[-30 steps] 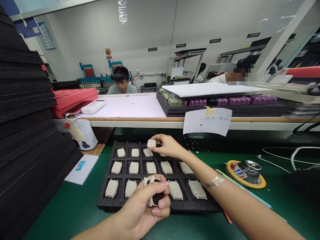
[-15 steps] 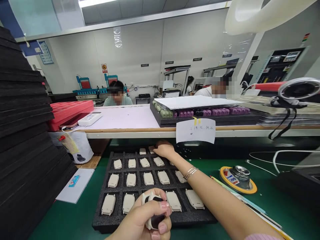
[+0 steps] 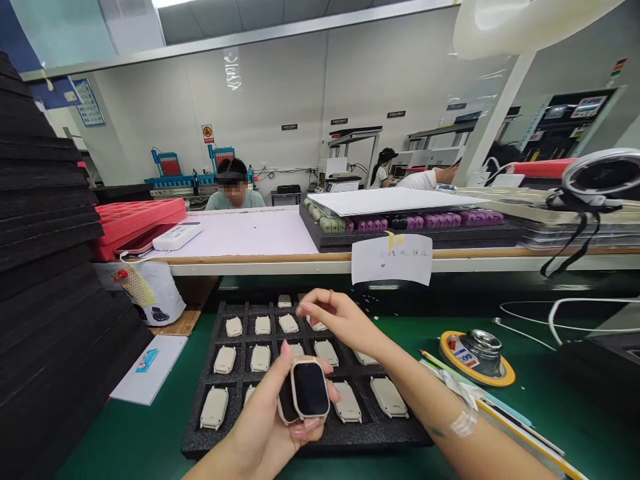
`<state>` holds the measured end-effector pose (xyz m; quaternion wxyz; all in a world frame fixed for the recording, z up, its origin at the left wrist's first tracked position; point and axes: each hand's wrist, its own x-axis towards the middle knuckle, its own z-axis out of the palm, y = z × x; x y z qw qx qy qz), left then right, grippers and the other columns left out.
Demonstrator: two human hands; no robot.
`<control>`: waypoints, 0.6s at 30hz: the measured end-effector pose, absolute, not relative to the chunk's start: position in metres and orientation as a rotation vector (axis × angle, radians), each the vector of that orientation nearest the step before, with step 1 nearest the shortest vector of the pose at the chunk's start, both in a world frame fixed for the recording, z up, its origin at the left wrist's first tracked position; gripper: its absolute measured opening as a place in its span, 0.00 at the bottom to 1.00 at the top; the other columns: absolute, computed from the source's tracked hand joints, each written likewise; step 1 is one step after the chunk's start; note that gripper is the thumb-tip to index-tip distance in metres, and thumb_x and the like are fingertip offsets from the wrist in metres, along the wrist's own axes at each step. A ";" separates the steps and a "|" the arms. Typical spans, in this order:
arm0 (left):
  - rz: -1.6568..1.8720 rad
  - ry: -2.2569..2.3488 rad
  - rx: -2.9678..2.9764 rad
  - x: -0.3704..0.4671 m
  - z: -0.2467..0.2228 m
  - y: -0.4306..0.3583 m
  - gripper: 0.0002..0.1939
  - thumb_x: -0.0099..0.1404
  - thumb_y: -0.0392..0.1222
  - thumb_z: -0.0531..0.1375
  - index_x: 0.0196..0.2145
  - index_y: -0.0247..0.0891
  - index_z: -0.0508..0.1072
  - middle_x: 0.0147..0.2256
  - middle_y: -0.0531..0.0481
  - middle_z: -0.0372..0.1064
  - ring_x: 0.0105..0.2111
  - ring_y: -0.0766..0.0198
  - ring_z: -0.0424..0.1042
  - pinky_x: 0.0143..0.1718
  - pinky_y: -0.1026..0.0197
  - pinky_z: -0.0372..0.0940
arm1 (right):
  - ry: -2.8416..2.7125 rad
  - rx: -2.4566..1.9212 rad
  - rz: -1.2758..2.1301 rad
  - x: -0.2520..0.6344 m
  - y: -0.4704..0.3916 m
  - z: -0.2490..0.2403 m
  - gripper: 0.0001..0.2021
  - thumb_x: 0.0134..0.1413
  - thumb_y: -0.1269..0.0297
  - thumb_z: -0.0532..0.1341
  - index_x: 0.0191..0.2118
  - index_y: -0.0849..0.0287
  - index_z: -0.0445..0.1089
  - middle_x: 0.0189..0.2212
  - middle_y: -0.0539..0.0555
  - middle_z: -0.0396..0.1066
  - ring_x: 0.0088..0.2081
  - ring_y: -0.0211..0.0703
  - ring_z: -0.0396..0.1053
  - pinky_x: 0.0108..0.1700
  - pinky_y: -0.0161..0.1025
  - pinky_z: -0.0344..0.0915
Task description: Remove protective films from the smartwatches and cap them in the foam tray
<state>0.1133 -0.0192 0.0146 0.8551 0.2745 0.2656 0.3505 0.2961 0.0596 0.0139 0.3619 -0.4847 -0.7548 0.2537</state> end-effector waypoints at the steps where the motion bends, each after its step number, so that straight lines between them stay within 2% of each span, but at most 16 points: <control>1: 0.720 0.546 0.539 0.114 0.013 -0.018 0.23 0.61 0.57 0.64 0.38 0.31 0.75 0.28 0.45 0.72 0.17 0.75 0.58 0.20 0.69 0.44 | -1.945 -1.171 0.663 0.295 0.039 0.019 0.17 0.68 0.52 0.53 0.38 0.59 0.71 0.37 0.53 0.74 0.38 0.41 0.73 0.43 0.39 0.71; 2: 0.709 0.540 0.505 0.115 0.012 -0.016 0.23 0.62 0.58 0.63 0.37 0.31 0.75 0.27 0.45 0.72 0.17 0.74 0.58 0.20 0.69 0.45 | -1.947 -1.064 0.658 0.293 0.020 0.023 0.17 0.61 0.47 0.60 0.33 0.58 0.69 0.36 0.52 0.73 0.40 0.42 0.72 0.45 0.39 0.71; 3: 0.707 0.545 0.483 0.116 0.010 -0.015 0.22 0.62 0.58 0.63 0.35 0.31 0.75 0.28 0.45 0.72 0.17 0.74 0.57 0.20 0.69 0.46 | -1.989 -0.910 0.650 0.292 0.004 0.026 0.18 0.49 0.47 0.69 0.34 0.57 0.69 0.42 0.54 0.72 0.44 0.45 0.72 0.48 0.40 0.70; 4: 0.720 0.559 0.469 0.116 0.008 -0.015 0.22 0.62 0.58 0.63 0.33 0.31 0.75 0.28 0.45 0.72 0.17 0.75 0.57 0.20 0.69 0.48 | -2.034 -0.858 0.618 0.291 -0.010 0.027 0.20 0.44 0.51 0.74 0.37 0.56 0.69 0.47 0.55 0.70 0.48 0.46 0.71 0.50 0.40 0.69; 5: 0.737 0.572 0.458 0.116 0.007 -0.015 0.22 0.61 0.58 0.64 0.31 0.31 0.74 0.28 0.45 0.72 0.17 0.75 0.57 0.20 0.69 0.50 | -2.057 -0.836 0.590 0.290 -0.021 0.028 0.19 0.42 0.58 0.75 0.38 0.56 0.69 0.49 0.55 0.70 0.49 0.45 0.70 0.50 0.39 0.69; 7: 0.755 0.575 0.428 0.117 0.005 -0.016 0.24 0.59 0.58 0.66 0.29 0.30 0.74 0.28 0.46 0.71 0.18 0.75 0.59 0.20 0.70 0.52 | -2.066 -0.847 0.539 0.287 -0.032 0.026 0.15 0.46 0.69 0.74 0.37 0.55 0.68 0.50 0.54 0.70 0.48 0.43 0.71 0.49 0.36 0.69; 9: 0.786 0.542 0.414 0.117 0.004 -0.017 0.23 0.57 0.57 0.68 0.29 0.30 0.75 0.26 0.48 0.69 0.19 0.75 0.59 0.21 0.71 0.52 | -2.022 -0.843 0.506 0.283 -0.032 0.022 0.10 0.51 0.73 0.70 0.33 0.55 0.68 0.47 0.53 0.73 0.44 0.41 0.73 0.46 0.36 0.70; 12: 0.797 0.488 0.444 0.119 0.003 -0.018 0.22 0.59 0.56 0.67 0.30 0.30 0.75 0.24 0.51 0.66 0.18 0.76 0.56 0.20 0.71 0.49 | -1.863 -0.771 0.499 0.280 -0.025 0.020 0.05 0.56 0.70 0.66 0.31 0.56 0.71 0.41 0.53 0.77 0.40 0.42 0.75 0.43 0.38 0.72; 15: 0.766 0.479 0.483 0.119 0.002 -0.020 0.24 0.63 0.58 0.62 0.37 0.30 0.77 0.27 0.47 0.69 0.18 0.76 0.55 0.21 0.70 0.48 | -1.520 -0.722 0.553 0.283 -0.021 0.021 0.07 0.59 0.65 0.65 0.30 0.56 0.72 0.31 0.52 0.77 0.33 0.41 0.76 0.36 0.36 0.74; 18: 0.747 0.491 0.496 0.118 0.004 -0.022 0.26 0.65 0.59 0.60 0.42 0.28 0.77 0.30 0.43 0.71 0.19 0.75 0.56 0.21 0.70 0.48 | -1.295 -0.696 0.611 0.290 -0.023 0.023 0.08 0.61 0.63 0.65 0.30 0.56 0.72 0.30 0.51 0.77 0.25 0.37 0.75 0.30 0.34 0.76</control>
